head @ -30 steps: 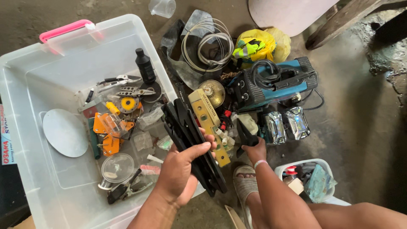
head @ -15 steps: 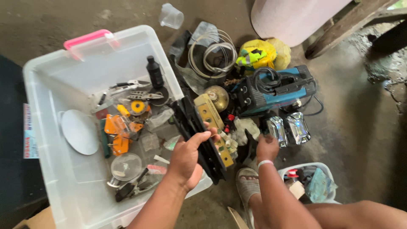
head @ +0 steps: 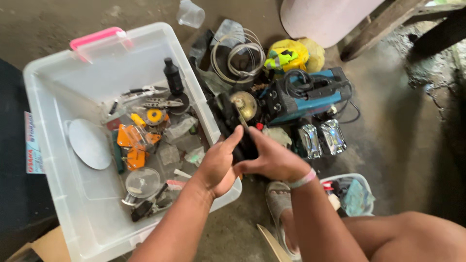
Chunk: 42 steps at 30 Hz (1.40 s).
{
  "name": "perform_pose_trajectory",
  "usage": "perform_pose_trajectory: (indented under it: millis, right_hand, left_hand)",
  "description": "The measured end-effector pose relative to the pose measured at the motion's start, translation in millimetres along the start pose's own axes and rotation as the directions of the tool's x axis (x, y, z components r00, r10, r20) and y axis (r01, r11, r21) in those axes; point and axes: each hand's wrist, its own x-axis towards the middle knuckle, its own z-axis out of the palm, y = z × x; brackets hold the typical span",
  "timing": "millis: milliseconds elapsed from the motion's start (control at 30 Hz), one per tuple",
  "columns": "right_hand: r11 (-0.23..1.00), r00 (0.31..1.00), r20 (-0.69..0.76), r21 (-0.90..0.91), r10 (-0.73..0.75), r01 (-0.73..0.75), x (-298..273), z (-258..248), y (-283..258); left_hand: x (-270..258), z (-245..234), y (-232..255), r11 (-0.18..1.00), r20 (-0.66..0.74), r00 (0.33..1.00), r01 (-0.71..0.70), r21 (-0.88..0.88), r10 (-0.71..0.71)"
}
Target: The person sits on the floor and sorts through a white plastic bin filled with assorted hardware and tools. They untie a knotted rope, examine a black metal bracket, and handle several small packaged parts, placing items back into the bin or onto the floor.
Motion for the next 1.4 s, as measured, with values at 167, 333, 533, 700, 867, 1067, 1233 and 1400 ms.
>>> perform_pose_trajectory:
  millis: [167, 333, 533, 700, 867, 1067, 1233, 1400]
  right_hand:
    - [0.825, 0.911, 0.023, 0.416, 0.412, -0.383, -33, -47, 69]
    - [0.76, 0.722, -0.238, 0.246, 0.649, -0.602, -57, -45, 189]
    - [0.651, 0.531, -0.55, 0.029, 0.645, -0.759, -81, 41, 321]
    - [0.48, 0.467, -0.59, -0.148, 0.659, -0.865, -75, 72, 352]
    - [0.397, 0.398, -0.588, -0.139, 0.704, -0.907, -67, 70, 354]
    - [0.416, 0.443, -0.645, -0.206, 0.623, -0.886, -67, 67, 375]
    - [0.499, 0.525, -0.68, -0.263, 0.511, -0.826, -63, 49, 375]
    - [0.749, 0.453, -0.891, -0.313, -0.019, -0.584, -11, 42, 290]
  left_hand:
    - [-3, 32, -12, 0.851, -0.175, 0.979, 0.178, 0.494, -0.103]
    - [-10, 36, 2, 0.721, -0.219, 0.973, 0.201, 0.663, -0.07]
    - [-18, 24, 19, 0.711, -0.293, 0.956, 0.227, 0.666, -0.031]
    - [-24, 20, 18, 0.696, -0.269, 0.963, 0.211, 0.686, -0.026]
    - [-40, 8, 28, 0.586, -0.26, 0.966, 0.208, 0.783, 0.005]
    - [-67, -19, 75, 0.735, -0.34, 0.919, 0.09, 0.672, 0.198]
    - [-105, -40, 107, 0.853, -0.495, 0.834, 0.058, 0.518, 0.243]
    - [-146, -56, 118, 0.863, -0.484, 0.799, -0.085, 0.498, 0.358]
